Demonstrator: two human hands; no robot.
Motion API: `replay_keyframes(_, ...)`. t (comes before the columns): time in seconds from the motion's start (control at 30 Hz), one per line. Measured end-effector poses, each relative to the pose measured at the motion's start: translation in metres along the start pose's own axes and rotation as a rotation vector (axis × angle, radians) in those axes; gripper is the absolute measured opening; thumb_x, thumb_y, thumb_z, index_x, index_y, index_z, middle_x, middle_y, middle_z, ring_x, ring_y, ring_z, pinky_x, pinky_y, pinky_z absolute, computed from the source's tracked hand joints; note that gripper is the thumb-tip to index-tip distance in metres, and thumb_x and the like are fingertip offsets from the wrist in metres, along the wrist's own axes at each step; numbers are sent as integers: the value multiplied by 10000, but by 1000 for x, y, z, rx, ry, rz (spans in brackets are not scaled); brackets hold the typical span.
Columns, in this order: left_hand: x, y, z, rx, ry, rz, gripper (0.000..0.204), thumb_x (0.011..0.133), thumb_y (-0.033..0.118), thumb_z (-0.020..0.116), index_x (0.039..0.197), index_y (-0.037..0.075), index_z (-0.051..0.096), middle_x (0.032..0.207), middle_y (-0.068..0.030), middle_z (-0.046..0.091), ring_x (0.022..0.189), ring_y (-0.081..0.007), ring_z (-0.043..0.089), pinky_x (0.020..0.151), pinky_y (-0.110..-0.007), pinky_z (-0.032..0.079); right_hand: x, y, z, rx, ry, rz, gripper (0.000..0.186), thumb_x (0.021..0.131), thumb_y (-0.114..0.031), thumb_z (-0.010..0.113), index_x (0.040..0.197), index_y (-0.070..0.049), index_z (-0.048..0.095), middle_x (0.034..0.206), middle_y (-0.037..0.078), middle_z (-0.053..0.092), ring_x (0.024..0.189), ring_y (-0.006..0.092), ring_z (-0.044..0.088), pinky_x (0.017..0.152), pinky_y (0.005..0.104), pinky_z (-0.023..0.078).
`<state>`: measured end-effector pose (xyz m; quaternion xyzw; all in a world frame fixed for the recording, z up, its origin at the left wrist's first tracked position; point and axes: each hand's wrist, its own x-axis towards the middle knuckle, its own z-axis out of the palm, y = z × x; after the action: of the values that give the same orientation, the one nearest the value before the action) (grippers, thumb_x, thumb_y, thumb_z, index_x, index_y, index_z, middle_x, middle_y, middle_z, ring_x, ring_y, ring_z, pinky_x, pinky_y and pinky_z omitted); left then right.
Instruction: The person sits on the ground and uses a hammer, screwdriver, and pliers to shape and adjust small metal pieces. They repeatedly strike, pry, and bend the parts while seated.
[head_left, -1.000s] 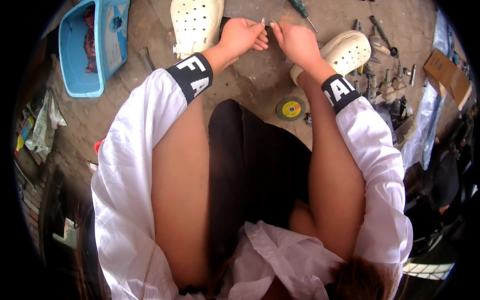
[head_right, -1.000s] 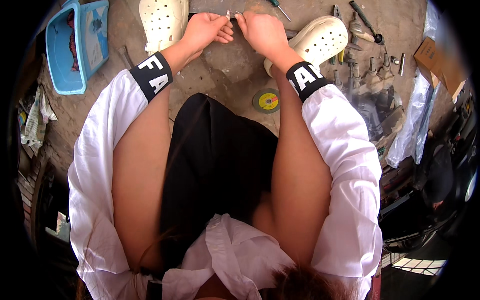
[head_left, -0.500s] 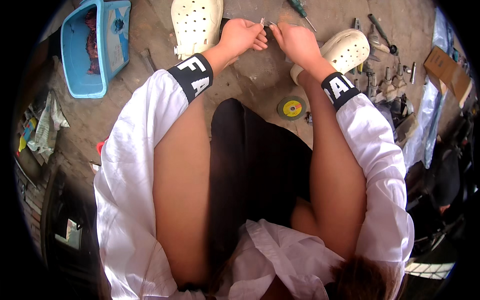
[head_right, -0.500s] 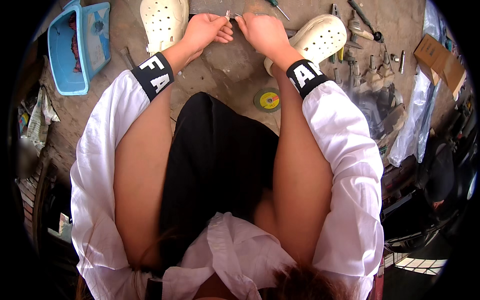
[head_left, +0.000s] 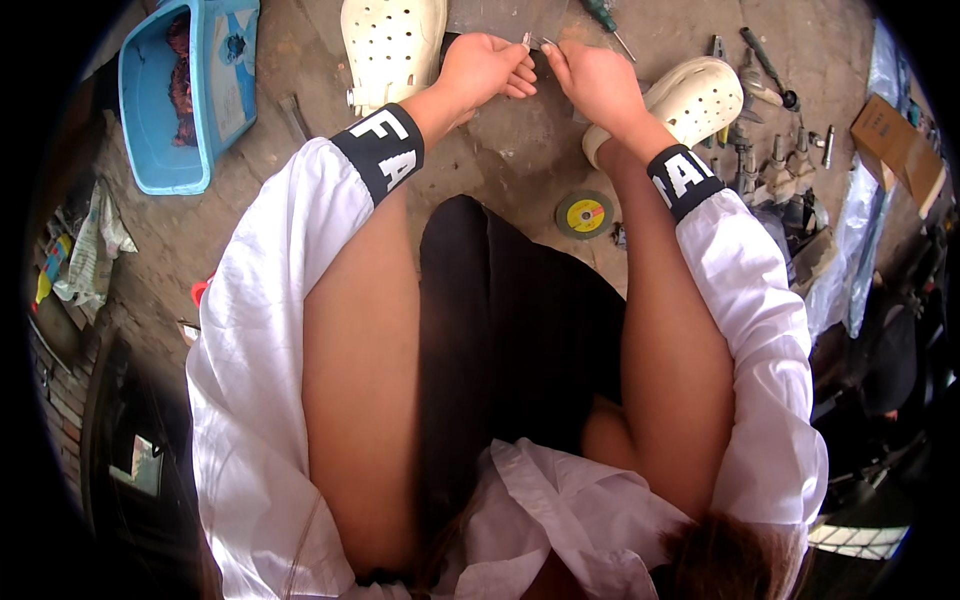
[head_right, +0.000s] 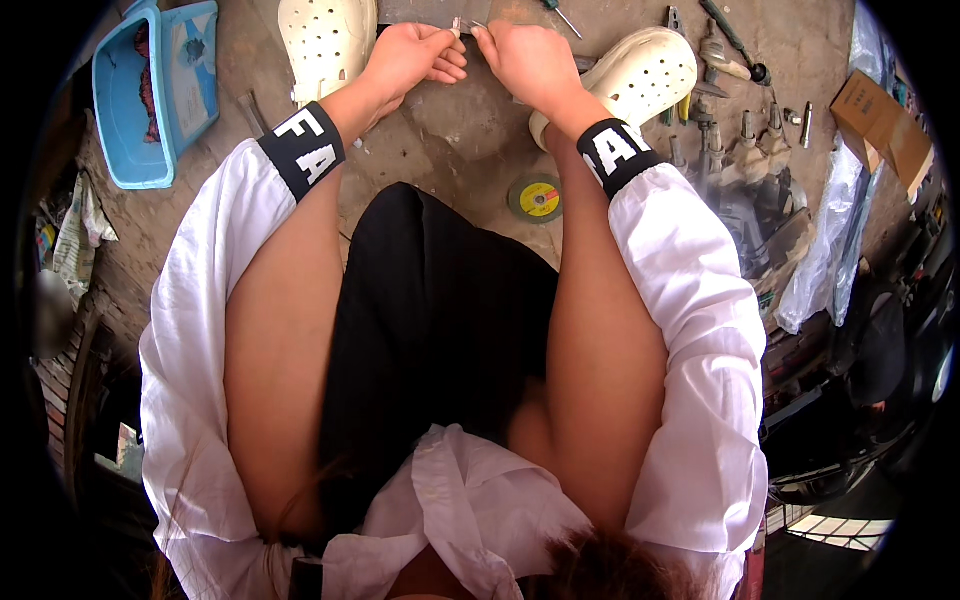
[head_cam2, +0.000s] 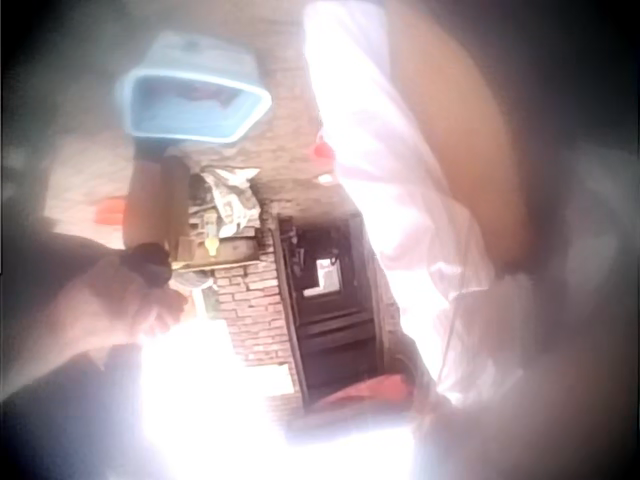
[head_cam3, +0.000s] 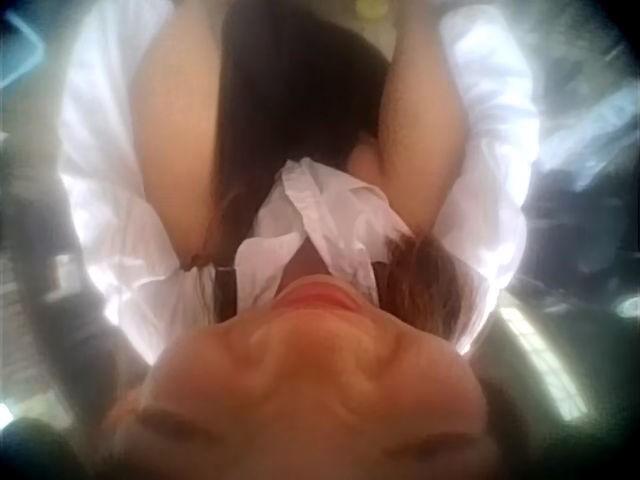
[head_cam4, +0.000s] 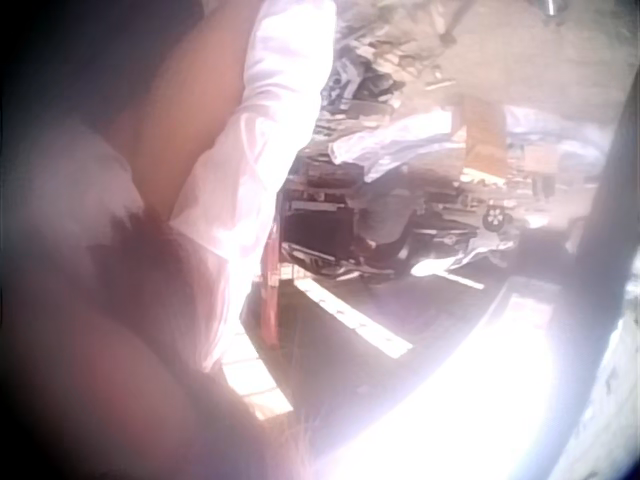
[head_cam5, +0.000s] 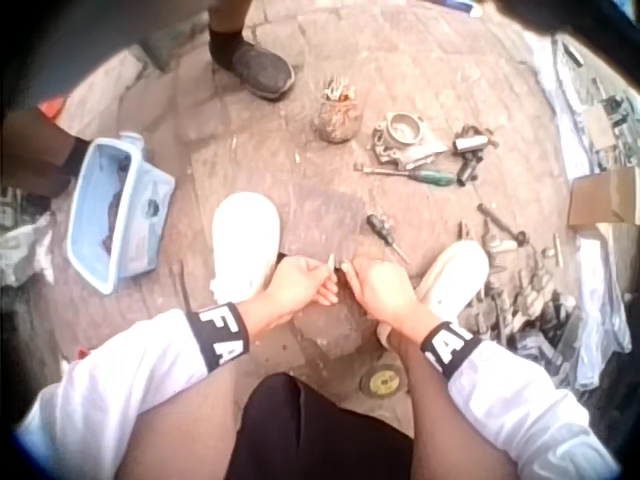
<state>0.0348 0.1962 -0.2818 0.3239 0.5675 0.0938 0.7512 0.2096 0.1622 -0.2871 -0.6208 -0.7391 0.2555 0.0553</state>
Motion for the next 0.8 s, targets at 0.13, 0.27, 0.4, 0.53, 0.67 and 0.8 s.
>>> replay_keyframes(0.13,-2,1,-6,-42,-60,-2,297,943,172,502,939,-98,625,867,-168,664,757,-222,684,688,-285,567,-3,1,5,10,52,11,365,926,-346,503,718,-57,585,588,162,592,559,351,595,516,440,484)
replay_keyframes(0.27,2,2,-10,-34,-110,-33,306,955,214,517,991,-68,629,897,-134,665,812,-188,680,748,-260,557,-6,1,6,-12,55,-43,354,925,-347,503,719,-69,580,590,150,598,559,347,599,518,435,489)
replay_keyframes(0.4,4,3,-10,-41,-111,-37,294,953,192,511,1000,-75,625,904,-142,663,819,-193,680,756,-260,557,-3,-5,3,-60,20,-21,351,924,-355,499,726,-77,577,594,138,604,562,346,601,517,432,491)
replay_keyframes(0.53,1,1,-8,-43,-87,9,267,937,136,499,967,-101,620,904,-175,661,774,-222,682,722,-288,567,-4,-6,5,-73,24,-11,351,926,-356,493,733,-75,579,601,140,606,568,347,603,523,434,491)
replay_keyframes(0.67,0,1,-5,-35,-54,20,261,932,130,494,950,-96,624,876,-166,661,762,-218,683,699,-283,562,-4,-2,7,-47,11,-27,352,927,-355,491,738,-71,579,617,147,612,593,348,611,545,440,495)
replay_keyframes(0.8,-2,2,-2,-26,-24,17,262,929,144,497,943,-80,631,842,-140,665,759,-202,684,691,-263,550,-3,-1,4,-46,-15,-42,357,927,-358,491,738,-68,580,628,150,617,611,348,615,557,441,496)
